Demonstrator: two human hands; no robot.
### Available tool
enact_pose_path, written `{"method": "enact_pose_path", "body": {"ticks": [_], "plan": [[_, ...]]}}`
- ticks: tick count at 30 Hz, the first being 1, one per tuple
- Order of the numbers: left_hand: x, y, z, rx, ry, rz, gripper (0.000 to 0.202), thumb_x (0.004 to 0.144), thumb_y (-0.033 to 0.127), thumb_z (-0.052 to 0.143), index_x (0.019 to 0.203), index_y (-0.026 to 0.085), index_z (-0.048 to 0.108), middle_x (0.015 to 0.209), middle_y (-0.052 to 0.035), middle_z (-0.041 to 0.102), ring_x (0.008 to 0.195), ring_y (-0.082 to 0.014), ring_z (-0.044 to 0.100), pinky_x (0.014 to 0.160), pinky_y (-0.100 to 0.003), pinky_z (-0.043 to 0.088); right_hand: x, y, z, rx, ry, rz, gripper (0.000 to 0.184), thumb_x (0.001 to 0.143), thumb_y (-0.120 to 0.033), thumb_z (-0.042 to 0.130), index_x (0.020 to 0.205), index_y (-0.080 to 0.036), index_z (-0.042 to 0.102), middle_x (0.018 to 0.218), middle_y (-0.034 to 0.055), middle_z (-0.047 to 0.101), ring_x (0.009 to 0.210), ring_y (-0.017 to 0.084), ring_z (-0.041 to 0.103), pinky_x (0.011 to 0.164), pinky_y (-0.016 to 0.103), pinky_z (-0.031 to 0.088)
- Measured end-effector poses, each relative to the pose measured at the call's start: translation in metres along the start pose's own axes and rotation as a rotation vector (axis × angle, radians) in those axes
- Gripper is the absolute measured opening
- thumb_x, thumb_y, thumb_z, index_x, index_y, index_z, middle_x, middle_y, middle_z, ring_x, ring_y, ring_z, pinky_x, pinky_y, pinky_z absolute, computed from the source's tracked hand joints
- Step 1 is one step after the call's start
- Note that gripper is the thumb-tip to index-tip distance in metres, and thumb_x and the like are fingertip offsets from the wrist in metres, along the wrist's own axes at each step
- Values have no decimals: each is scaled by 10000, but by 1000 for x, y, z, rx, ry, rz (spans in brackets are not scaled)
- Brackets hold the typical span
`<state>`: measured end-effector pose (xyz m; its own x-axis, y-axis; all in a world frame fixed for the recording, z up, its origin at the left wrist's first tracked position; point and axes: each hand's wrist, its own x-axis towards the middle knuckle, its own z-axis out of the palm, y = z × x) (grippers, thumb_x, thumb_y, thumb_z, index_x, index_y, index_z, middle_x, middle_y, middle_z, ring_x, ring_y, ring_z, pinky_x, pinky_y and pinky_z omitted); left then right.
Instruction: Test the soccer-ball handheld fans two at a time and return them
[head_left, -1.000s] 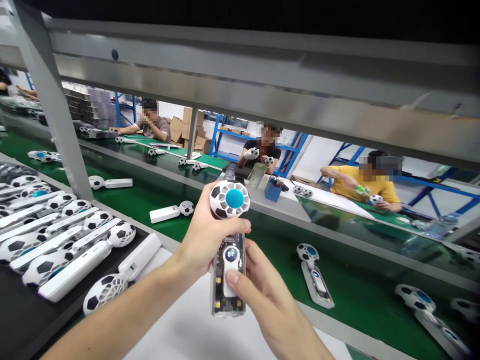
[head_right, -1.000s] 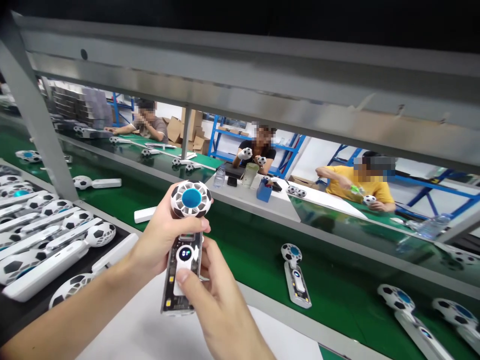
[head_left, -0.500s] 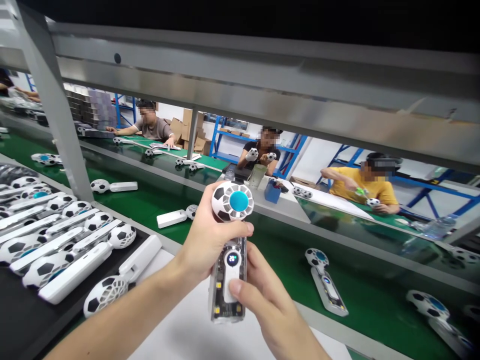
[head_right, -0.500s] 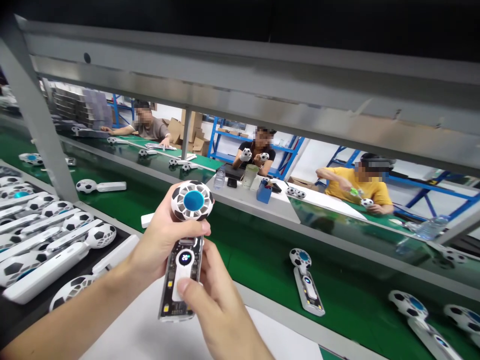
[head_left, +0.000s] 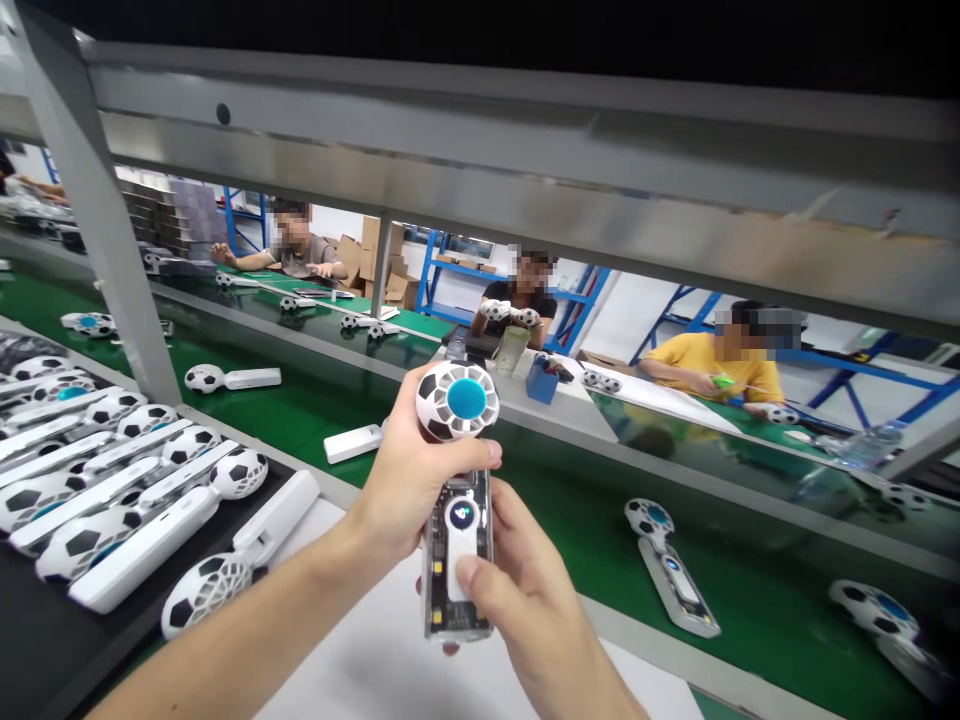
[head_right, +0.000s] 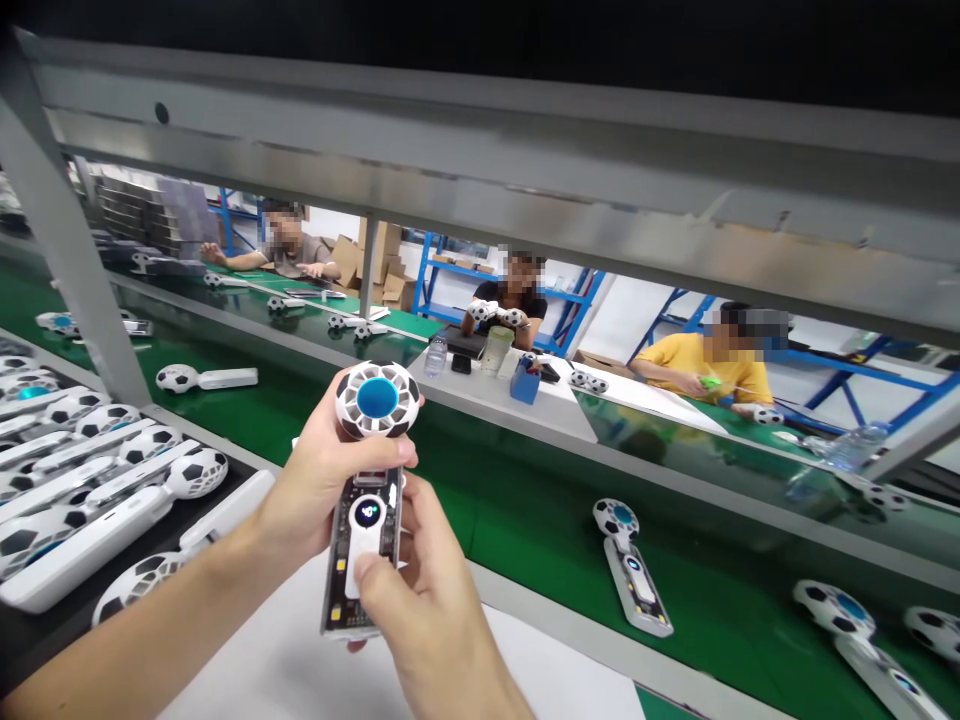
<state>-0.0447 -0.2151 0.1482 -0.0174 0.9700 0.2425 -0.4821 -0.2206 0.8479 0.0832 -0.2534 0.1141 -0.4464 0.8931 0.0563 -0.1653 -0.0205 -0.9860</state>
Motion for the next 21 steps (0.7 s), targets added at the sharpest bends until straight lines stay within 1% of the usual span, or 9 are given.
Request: {"method": "enact_pose_path", "body": {"ticks": [3,8,11,14,16,18,21], "plan": [[-1,0,1,4,-2,7,518,675,87,787,1085,268,527,841,47,614,673,-98,588,593,-201,502,-1,-1,2,-12,28,14,468,862,-367,662,1267,-226,474,979,56,607,743,189,604,526,283,546],[1,0,-1,27,-26,34,510,670,99,799,1068,263,525,930,30,653,685,-101,583,594,-210,504,-1,-3,5,5,31,-10,449,865,-379,668,1260,-251,495,1012,56,591,783,191,592,513,246,527],[1,-1,-3,72,-39,37,518,708,144,797,1121,283,516,953,26,657,757,-118,610,674,-236,508,-1,-1,3,2,44,-18,508,844,-428,692,1273,-247,490,1022,67,583,798,209,595,503,254,527],[-2,-1,-2,114,-102,12,519,768,262,776,1195,288,482,979,0,661,878,-161,633,772,-279,504,-1,-3,-1,2,80,-52,607,824,-447,701,1333,-248,437,1067,87,577,795,220,602,488,266,530],[-7,2,1,115,-164,21,567,781,313,757,1254,280,447,1052,-30,655,952,-191,629,814,-306,500,-4,-9,-3,7,100,-94,616,824,-440,694,1346,-248,429,1064,89,581,766,209,591,473,258,518],[-13,7,3,105,-205,58,666,769,342,753,1326,287,394,1153,-54,627,1009,-214,617,841,-323,497,-9,-16,-5,3,103,-141,597,820,-457,694,1326,-242,462,1013,81,591,733,200,576,459,246,499],[-22,21,5,130,-198,147,768,746,358,753,1391,316,338,1277,-69,566,1074,-235,600,868,-338,495,-19,-25,-5,-16,100,-213,586,808,-507,700,1289,-233,511,936,67,601,714,191,553,481,241,491]]}}
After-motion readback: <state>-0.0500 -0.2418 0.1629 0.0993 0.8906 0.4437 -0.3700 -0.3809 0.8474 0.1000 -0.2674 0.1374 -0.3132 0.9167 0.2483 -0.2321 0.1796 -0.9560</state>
